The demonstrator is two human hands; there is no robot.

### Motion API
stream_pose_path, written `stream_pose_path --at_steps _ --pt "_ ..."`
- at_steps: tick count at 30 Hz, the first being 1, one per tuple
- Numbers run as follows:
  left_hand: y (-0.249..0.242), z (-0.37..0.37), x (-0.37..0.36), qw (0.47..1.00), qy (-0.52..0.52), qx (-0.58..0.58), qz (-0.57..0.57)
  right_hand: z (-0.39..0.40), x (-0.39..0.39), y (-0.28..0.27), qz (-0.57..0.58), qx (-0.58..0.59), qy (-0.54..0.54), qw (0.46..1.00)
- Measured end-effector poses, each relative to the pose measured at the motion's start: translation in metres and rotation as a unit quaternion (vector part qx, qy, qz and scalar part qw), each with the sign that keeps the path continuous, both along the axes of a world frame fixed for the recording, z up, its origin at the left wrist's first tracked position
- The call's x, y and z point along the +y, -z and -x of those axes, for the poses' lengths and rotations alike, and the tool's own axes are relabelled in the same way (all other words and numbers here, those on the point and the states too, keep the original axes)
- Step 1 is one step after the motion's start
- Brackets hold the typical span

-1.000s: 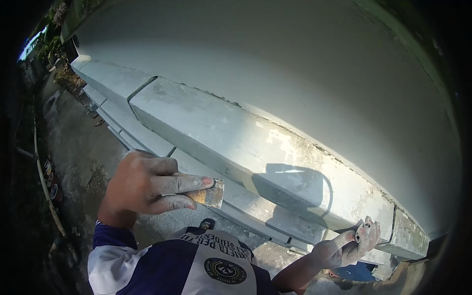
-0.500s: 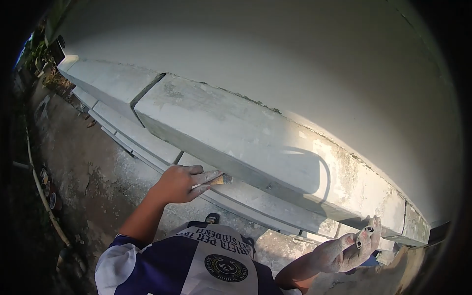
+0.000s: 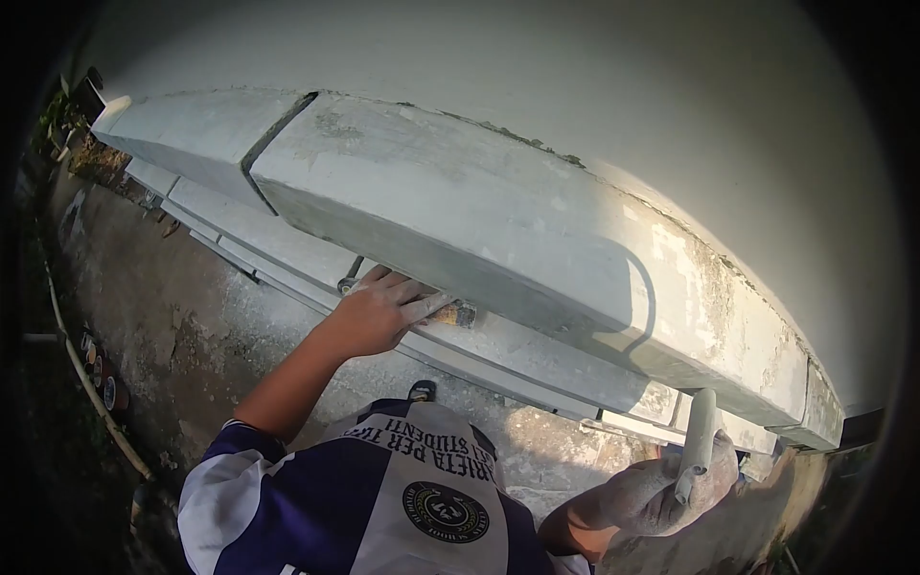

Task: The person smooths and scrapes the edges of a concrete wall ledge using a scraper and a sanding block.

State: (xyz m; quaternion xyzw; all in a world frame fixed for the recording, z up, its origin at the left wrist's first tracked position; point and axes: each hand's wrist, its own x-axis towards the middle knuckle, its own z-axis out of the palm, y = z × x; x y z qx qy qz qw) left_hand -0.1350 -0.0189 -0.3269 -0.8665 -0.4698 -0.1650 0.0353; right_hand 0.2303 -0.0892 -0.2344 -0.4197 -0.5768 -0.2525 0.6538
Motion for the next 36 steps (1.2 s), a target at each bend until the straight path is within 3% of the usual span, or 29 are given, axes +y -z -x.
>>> stream_pose_path --at_steps 3,6,11,13,16,18,21,26,33,34,36 --pt "0.008 -0.009 0.001 1.000 -0.022 0.011 -0.008 -0.016 -0.001 0.002 0.020 0.011 -0.039 0.999" --pt "0.010 -0.011 0.003 0.999 -0.033 0.028 -0.024 0.007 0.011 -0.029 -0.023 -0.007 -0.171 0.985" --pt "0.015 -0.011 0.007 0.996 -0.044 0.005 -0.077 -0.063 0.016 -0.043 0.026 -0.207 -0.185 0.960" --pt "0.017 -0.013 0.009 0.995 -0.045 -0.009 -0.086 -0.017 0.023 -0.076 0.009 -0.226 -0.186 0.956" --pt "0.020 -0.010 0.008 0.995 -0.039 -0.016 -0.094 0.046 0.011 -0.118 0.079 -0.225 -0.115 0.964" --pt "0.020 -0.010 0.010 0.994 -0.033 -0.031 -0.100 0.056 0.025 -0.139 0.098 -0.312 -0.089 0.941" --pt "0.023 -0.012 0.011 0.992 -0.034 -0.064 -0.102 0.070 0.034 -0.138 0.140 -0.301 -0.118 0.936" --pt "0.027 0.001 0.013 0.993 -0.007 -0.073 -0.091 0.093 0.031 -0.140 0.261 -0.280 -0.068 0.921" --pt "0.016 0.016 0.018 0.998 0.058 -0.022 -0.032 0.125 0.025 -0.112 0.222 -0.239 0.101 0.940" --pt "0.021 0.020 0.022 0.996 0.076 -0.026 -0.041 0.134 0.020 -0.114 0.283 -0.181 0.087 0.938" --pt "0.019 0.029 0.025 0.993 0.107 -0.013 -0.039 0.138 0.020 -0.111 0.284 -0.186 0.096 0.936"
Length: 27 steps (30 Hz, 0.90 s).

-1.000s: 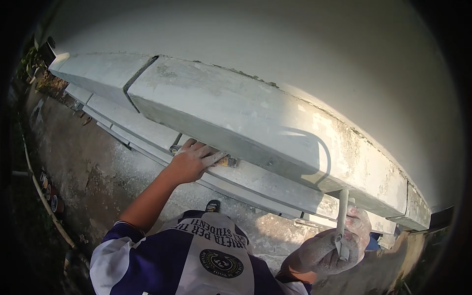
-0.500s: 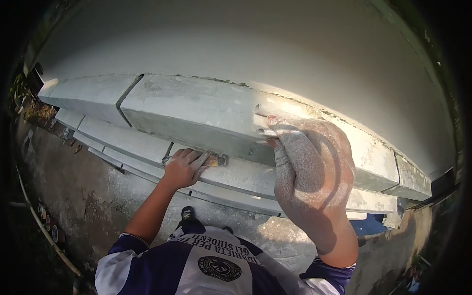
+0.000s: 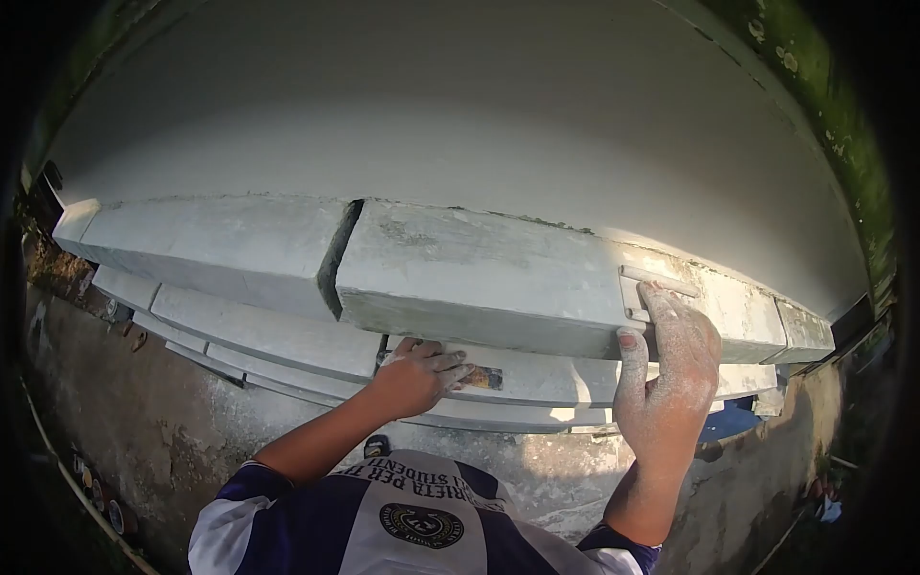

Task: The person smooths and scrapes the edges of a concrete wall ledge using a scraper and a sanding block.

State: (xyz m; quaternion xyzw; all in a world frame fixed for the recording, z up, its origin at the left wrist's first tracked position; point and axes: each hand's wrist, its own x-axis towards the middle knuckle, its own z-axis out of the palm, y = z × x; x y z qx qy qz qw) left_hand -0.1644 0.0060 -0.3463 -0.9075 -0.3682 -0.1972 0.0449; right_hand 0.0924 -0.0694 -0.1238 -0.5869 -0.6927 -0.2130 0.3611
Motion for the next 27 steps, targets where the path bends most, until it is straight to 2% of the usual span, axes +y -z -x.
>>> stream_pose_path --at_steps 8,15,18,21,24,27 --pt "0.003 0.011 0.001 0.999 0.039 -0.015 0.029 0.002 -0.003 -0.013 0.044 -0.107 0.014 0.993" --pt "-0.001 0.012 0.001 0.998 0.038 -0.005 0.044 -0.009 -0.002 -0.013 0.069 -0.037 0.003 0.997" --pt "0.002 0.010 0.003 0.999 0.031 -0.008 0.036 -0.003 0.002 -0.016 0.064 -0.080 0.040 0.994" --pt "0.004 0.010 0.002 0.999 0.034 -0.005 0.035 -0.003 0.008 -0.016 0.046 -0.100 0.034 0.993" --pt "0.005 0.012 0.003 0.998 0.040 -0.004 0.038 0.006 0.014 -0.010 0.023 -0.069 -0.042 0.997" --pt "0.019 0.009 0.008 0.997 0.044 -0.006 0.059 0.053 0.023 -0.015 0.033 -0.060 -0.152 0.986"
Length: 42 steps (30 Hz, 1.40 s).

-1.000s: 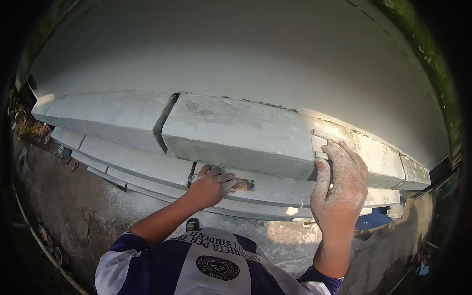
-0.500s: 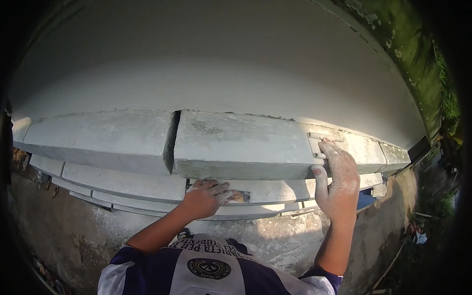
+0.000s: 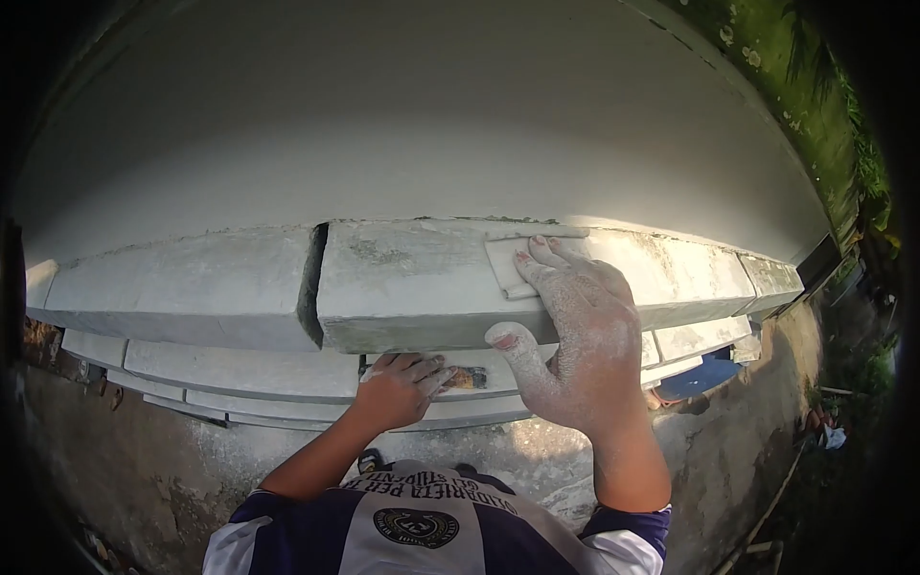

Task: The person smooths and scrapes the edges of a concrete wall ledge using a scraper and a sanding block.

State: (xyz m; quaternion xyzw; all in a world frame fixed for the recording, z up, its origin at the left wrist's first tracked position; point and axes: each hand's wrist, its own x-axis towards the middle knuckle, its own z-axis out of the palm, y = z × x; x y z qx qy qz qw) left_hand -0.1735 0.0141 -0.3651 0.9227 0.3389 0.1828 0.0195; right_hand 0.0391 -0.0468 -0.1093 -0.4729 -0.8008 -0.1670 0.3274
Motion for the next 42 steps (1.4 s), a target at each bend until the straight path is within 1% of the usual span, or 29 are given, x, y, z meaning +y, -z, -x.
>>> stream_pose_path --at_steps 1,2,3,5,8,10,12,14,16,18,20,22,23,24,25,26,27,28,29,30,32,33,34,36,38,39,40,41,42 --pt "0.008 -0.002 0.003 1.000 0.000 0.001 0.005 0.025 0.004 -0.004 0.020 -0.011 -0.044 0.999" --pt "0.015 -0.004 0.007 1.000 0.001 0.002 0.009 0.056 0.009 -0.005 0.015 -0.002 -0.095 0.995" --pt "0.019 -0.005 0.007 1.000 0.001 -0.004 0.027 0.086 0.012 0.001 0.025 0.028 -0.119 0.992" --pt "0.018 -0.006 0.008 0.999 0.001 -0.006 0.041 0.119 0.020 0.006 -0.006 0.034 -0.129 0.991" --pt "-0.010 -0.003 -0.004 0.999 -0.007 -0.001 0.044 0.101 0.020 0.001 0.009 0.055 -0.099 0.994" --pt "-0.021 0.000 -0.007 1.000 -0.009 0.006 0.022 0.064 0.019 0.003 -0.058 0.044 0.012 0.997" --pt "-0.017 0.001 -0.006 1.000 -0.004 -0.011 -0.004 0.023 0.018 0.004 -0.062 0.063 0.146 0.985" --pt "-0.011 0.000 -0.005 0.999 0.001 -0.036 -0.026 0.006 0.009 0.003 -0.020 0.177 0.251 0.951" --pt "-0.014 0.000 -0.006 0.998 -0.006 -0.034 -0.043 0.011 0.008 0.003 -0.011 0.200 0.293 0.935" --pt "-0.015 0.002 -0.004 0.999 -0.005 -0.032 -0.041 0.020 0.013 0.002 -0.030 0.173 0.274 0.946" --pt "-0.012 0.003 -0.005 0.999 0.008 -0.029 -0.015 0.047 0.022 0.004 -0.071 0.092 0.194 0.974" --pt "-0.003 0.001 -0.003 0.986 -0.013 -0.141 0.090 0.087 0.027 0.007 -0.072 0.098 0.059 0.991" --pt "0.005 0.000 -0.002 0.970 -0.024 -0.195 0.144 0.104 0.028 0.006 -0.060 0.108 0.009 0.992" --pt "0.020 0.001 -0.001 0.963 -0.027 -0.215 0.161 0.111 0.028 0.004 -0.046 0.117 -0.042 0.991" --pt "0.027 0.002 0.001 0.955 -0.030 -0.235 0.177 0.107 0.029 0.006 -0.042 0.124 -0.045 0.990" --pt "0.030 0.002 0.002 0.967 -0.029 -0.192 0.166 0.101 0.032 0.007 -0.039 0.130 -0.048 0.990" --pt "0.023 0.001 0.002 0.976 -0.026 -0.150 0.153 0.096 0.035 0.007 -0.035 0.137 -0.051 0.989" --pt "-0.019 0.002 -0.004 0.992 -0.019 -0.045 0.114 0.084 0.032 0.002 -0.041 0.122 0.000 0.992" --pt "-0.041 0.002 -0.007 0.995 -0.011 0.060 0.073 0.067 0.028 -0.004 -0.047 0.105 0.050 0.992" --pt "-0.034 0.001 -0.007 0.999 -0.004 0.028 0.028 0.050 0.027 -0.003 -0.025 0.166 0.103 0.980" --pt "-0.014 0.001 -0.004 0.997 0.008 -0.039 -0.065 0.019 0.023 -0.012 0.006 0.213 0.258 0.942" --pt "-0.014 0.001 -0.003 0.997 0.005 -0.038 -0.071 -0.004 0.024 -0.006 -0.036 0.187 0.287 0.939" --pt "-0.015 0.000 -0.003 0.996 0.002 -0.037 -0.077 -0.011 0.024 -0.005 -0.055 0.247 0.288 0.924" --pt "-0.013 0.000 -0.003 0.996 0.000 -0.037 -0.083 -0.008 0.017 -0.009 -0.013 0.264 0.305 0.915" --pt "-0.010 0.001 -0.002 0.996 0.009 -0.039 -0.084 0.014 0.015 -0.014 0.013 0.190 0.254 0.948" --pt "-0.014 0.002 -0.003 0.999 0.008 -0.017 -0.048 0.029 0.016 -0.013 0.025 0.154 0.231 0.961" --pt "-0.020 0.003 -0.005 1.000 0.008 0.005 -0.012 0.047 0.020 -0.005 -0.026 0.125 0.188 0.974" --pt "-0.027 0.004 -0.006 0.999 0.007 0.028 0.023 0.065 0.020 -0.009 0.008 0.103 0.140 0.985" --pt "-0.028 0.005 -0.006 0.998 0.002 0.031 0.050 0.083 0.024 -0.006 -0.016 0.123 0.056 0.991"
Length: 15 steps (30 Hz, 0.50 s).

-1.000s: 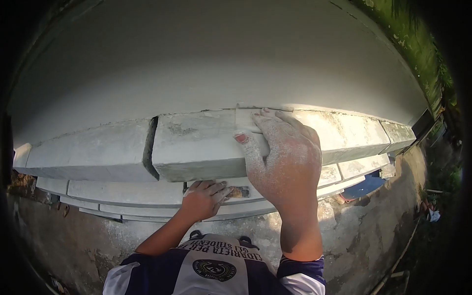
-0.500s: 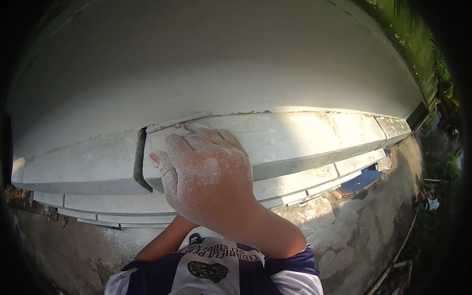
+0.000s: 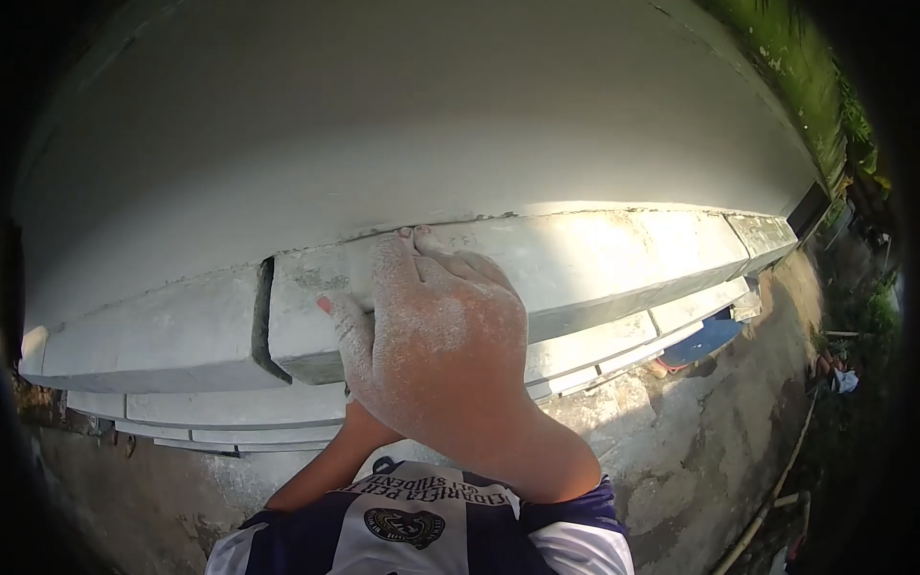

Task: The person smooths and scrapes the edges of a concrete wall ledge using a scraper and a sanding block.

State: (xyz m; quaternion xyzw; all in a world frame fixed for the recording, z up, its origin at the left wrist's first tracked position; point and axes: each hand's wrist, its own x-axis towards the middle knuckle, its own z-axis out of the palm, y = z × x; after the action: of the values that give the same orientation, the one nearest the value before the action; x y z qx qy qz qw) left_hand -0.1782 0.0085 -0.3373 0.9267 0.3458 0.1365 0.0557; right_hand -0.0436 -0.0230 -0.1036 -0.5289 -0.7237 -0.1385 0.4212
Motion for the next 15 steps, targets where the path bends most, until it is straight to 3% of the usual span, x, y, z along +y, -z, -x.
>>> stream_pose_path --at_steps 1,4,5,7,9,12,15 --pt "-0.001 0.000 0.001 1.000 -0.001 0.006 0.017 0.014 0.002 0.004 -0.035 0.016 -0.081 0.996" --pt "0.008 -0.003 0.003 0.999 0.003 -0.022 0.024 0.031 0.004 0.012 -0.082 0.023 -0.166 0.982" --pt "0.009 -0.003 0.002 1.000 0.006 -0.023 0.014 0.022 0.001 0.010 -0.042 0.040 -0.179 0.982" --pt "0.011 -0.001 0.000 1.000 0.012 -0.025 -0.010 -0.011 -0.001 0.011 -0.060 -0.001 -0.091 0.994" --pt "0.012 -0.001 0.001 0.998 0.010 -0.039 -0.048 -0.053 -0.006 0.013 -0.092 -0.006 0.087 0.992" --pt "0.017 -0.005 0.003 0.990 0.001 -0.085 -0.111 -0.108 -0.014 0.019 -0.035 0.139 0.274 0.951" --pt "0.022 -0.005 0.002 0.994 -0.007 -0.051 -0.097 -0.105 -0.020 0.022 -0.049 0.161 0.262 0.950"
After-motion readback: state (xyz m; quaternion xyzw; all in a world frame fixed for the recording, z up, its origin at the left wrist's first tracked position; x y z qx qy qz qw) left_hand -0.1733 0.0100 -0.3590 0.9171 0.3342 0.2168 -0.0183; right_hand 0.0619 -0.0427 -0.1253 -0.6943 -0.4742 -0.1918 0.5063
